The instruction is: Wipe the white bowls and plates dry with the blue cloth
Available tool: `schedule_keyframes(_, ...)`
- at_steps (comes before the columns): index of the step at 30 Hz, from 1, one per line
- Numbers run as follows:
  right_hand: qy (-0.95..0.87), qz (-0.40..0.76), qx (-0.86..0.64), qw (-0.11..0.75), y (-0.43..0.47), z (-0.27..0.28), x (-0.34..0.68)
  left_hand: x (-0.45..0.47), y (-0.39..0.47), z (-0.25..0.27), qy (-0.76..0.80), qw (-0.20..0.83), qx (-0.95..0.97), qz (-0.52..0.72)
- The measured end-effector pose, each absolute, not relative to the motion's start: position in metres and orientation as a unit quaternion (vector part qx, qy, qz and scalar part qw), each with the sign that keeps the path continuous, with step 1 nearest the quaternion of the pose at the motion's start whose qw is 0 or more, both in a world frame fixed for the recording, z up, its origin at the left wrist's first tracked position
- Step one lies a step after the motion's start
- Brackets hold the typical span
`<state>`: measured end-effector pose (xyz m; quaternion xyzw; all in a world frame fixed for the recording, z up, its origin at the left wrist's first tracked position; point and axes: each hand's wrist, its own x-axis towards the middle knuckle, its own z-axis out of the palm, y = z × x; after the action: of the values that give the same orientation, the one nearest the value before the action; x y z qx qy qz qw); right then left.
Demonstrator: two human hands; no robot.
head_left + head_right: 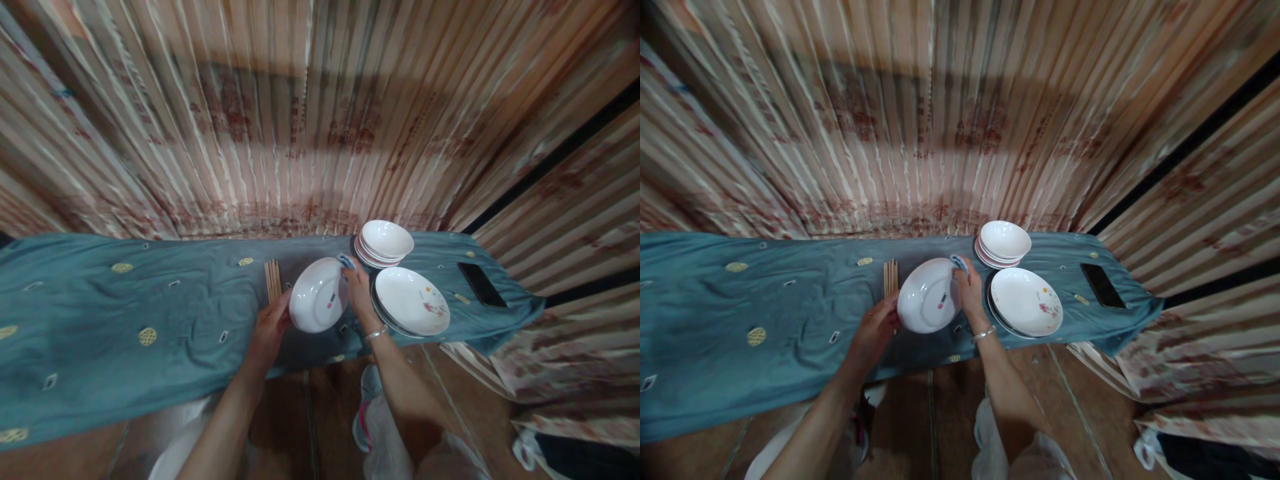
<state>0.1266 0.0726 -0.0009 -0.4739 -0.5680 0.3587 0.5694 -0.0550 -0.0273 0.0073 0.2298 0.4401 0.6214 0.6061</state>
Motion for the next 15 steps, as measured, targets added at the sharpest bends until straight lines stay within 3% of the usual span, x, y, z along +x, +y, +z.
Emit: schedule_keyframes(15,-0.736,0.192,-0.423,0.493,0.057,0.005,0.108,-0.05,-0.018,-0.004,0.396,0.612,0.151,0.668)
